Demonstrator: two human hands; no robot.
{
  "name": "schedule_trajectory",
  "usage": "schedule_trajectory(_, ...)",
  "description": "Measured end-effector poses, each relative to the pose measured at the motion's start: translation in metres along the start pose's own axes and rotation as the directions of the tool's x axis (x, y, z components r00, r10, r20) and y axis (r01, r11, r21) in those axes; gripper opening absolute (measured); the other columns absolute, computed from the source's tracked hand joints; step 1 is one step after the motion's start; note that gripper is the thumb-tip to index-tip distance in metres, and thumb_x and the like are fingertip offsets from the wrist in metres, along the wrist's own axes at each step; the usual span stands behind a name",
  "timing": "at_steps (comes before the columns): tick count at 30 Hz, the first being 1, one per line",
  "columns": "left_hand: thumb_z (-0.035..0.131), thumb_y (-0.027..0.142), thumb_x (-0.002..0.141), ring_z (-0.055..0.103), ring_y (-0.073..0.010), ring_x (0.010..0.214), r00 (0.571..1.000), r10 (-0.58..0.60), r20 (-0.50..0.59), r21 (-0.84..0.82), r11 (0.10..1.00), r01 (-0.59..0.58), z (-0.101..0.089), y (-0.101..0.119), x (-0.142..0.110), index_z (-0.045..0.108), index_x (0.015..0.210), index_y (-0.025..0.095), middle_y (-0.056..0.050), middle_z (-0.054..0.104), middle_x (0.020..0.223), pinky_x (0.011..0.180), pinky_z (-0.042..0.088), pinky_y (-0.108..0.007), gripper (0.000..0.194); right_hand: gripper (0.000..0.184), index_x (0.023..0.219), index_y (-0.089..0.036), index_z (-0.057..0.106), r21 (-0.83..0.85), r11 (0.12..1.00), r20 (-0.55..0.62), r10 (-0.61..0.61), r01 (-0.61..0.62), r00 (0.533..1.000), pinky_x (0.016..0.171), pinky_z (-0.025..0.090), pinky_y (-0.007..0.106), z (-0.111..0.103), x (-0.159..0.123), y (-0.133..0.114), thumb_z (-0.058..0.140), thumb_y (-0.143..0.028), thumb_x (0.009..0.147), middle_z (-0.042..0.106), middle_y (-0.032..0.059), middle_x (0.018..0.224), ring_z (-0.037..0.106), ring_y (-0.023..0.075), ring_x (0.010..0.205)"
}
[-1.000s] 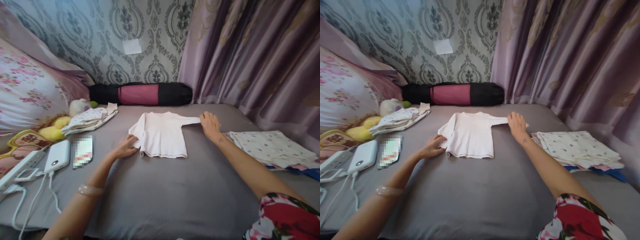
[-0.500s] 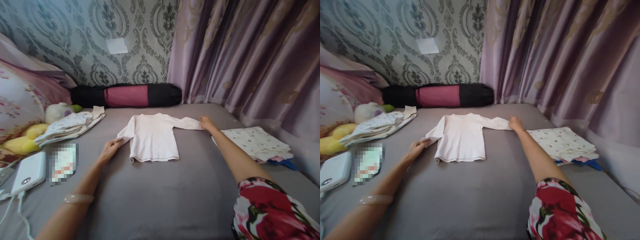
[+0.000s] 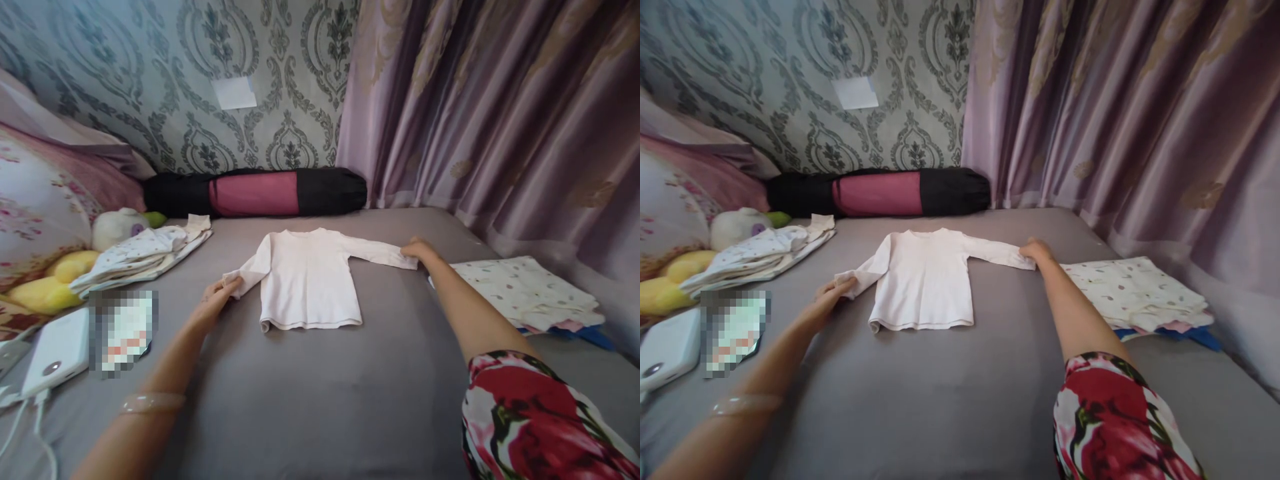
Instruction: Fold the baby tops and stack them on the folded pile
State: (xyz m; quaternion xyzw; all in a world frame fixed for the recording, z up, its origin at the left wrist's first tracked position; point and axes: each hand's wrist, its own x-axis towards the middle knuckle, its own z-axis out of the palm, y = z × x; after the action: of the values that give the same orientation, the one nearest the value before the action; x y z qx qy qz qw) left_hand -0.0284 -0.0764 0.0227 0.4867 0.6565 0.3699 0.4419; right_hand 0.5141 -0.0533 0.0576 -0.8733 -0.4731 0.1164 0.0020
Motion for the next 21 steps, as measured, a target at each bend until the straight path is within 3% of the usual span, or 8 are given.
schedule_trajectory(2, 0.077, 0.048, 0.061, 0.062, -0.0159, 0.069, 1.0, -0.024, 0.016, -0.118, 0.993, 0.026, -0.001, 0.001, 0.004, 0.07, 0.087, 0.019, -0.001, 0.069, 0.079, 0.058, 0.045, -0.022, 0.04, 0.033, 0.11, -0.01, 0.069, -0.088, 0.995, -0.143, -0.058, 0.045, 0.988, 0.087, 0.047, 0.038, 0.002, -0.011, -0.009, 0.057, -0.016, 0.08, 0.067, 0.0219, 0.11, 0.061, 0.0317, 0.109)
schedule_trajectory(5, 0.08, 0.034, 0.057, 0.06, -0.0128, 0.066, 0.995, -0.096, 0.005, -0.25, 0.964, 0.094, -0.004, 0.01, 0.008, 0.068, 0.083, 0.016, -0.001, 0.068, 0.076, 0.056, 0.046, -0.02, 0.033, 0.035, 0.114, -0.011, 0.067, -0.142, 0.959, -0.306, -0.278, 0.246, 0.91, 0.097, 0.041, 0.042, 0.011, -0.023, -0.035, 0.044, -0.011, 0.088, 0.064, 0.0217, 0.118, 0.056, 0.0312, 0.116)
schedule_trajectory(8, 0.078, 0.023, 0.057, 0.059, -0.0119, 0.062, 0.989, -0.143, -0.027, -0.337, 0.933, 0.126, -0.014, 0.022, 0.013, 0.067, 0.084, 0.014, -0.001, 0.066, 0.074, 0.054, 0.049, -0.021, 0.031, 0.038, 0.12, -0.017, 0.064, -0.067, 0.874, -0.244, -0.482, 0.481, 0.842, 0.099, 0.04, 0.032, 0.022, -0.026, -0.073, 0.037, -0.013, 0.094, 0.064, 0.013, 0.123, 0.057, 0.0236, 0.115)
schedule_trajectory(10, 0.077, 0.021, 0.057, 0.06, -0.0111, 0.062, 0.99, -0.121, -0.072, -0.379, 0.922, 0.085, -0.025, 0.031, 0.018, 0.066, 0.085, 0.014, 0.0, 0.067, 0.076, 0.054, 0.05, -0.02, 0.031, 0.038, 0.122, -0.018, 0.064, 0.014, 0.819, -0.202, -0.56, 0.574, 0.804, 0.101, 0.038, 0.026, 0.029, -0.024, -0.097, 0.037, -0.014, 0.096, 0.064, 0.0084, 0.125, 0.057, 0.0193, 0.116)
schedule_trajectory(14, 0.073, 0.021, 0.061, 0.061, -0.0111, 0.068, 0.987, -0.04, -0.158, -0.408, 0.912, -0.028, -0.053, 0.05, 0.03, 0.064, 0.088, 0.017, 0.0, 0.068, 0.082, 0.058, 0.051, -0.02, 0.029, 0.037, 0.122, -0.019, 0.064, 0.09, 0.799, -0.185, -0.573, 0.594, 0.798, 0.101, 0.037, 0.025, 0.045, -0.019, -0.124, 0.038, -0.018, 0.097, 0.063, 0.0066, 0.128, 0.055, 0.0185, 0.118)
schedule_trajectory(18, 0.068, 0.021, 0.063, 0.062, -0.0129, 0.071, 0.976, 0.007, -0.218, -0.372, 0.924, -0.09, -0.075, 0.065, 0.046, 0.062, 0.086, 0.017, -0.001, 0.068, 0.08, 0.062, 0.051, -0.021, 0.024, 0.041, 0.128, -0.025, 0.06, 0.07, 0.835, -0.219, -0.522, 0.546, 0.824, 0.105, 0.036, 0.036, 0.063, -0.02, -0.125, 0.032, -0.031, 0.099, 0.054, 0.0037, 0.14, 0.05, 0.0232, 0.124)
schedule_trajectory(21, 0.068, 0.018, 0.061, 0.061, -0.0131, 0.069, 0.97, -0.008, -0.243, -0.386, 0.918, -0.089, -0.084, 0.069, 0.062, 0.061, 0.084, 0.016, -0.001, 0.066, 0.077, 0.064, 0.051, -0.024, 0.025, 0.047, 0.139, -0.024, 0.049, -0.005, 0.835, -0.23, -0.536, 0.55, 0.812, 0.109, 0.032, 0.044, 0.072, -0.024, -0.123, 0.027, -0.037, 0.099, 0.044, 0.0046, 0.149, 0.041, 0.0264, 0.132)
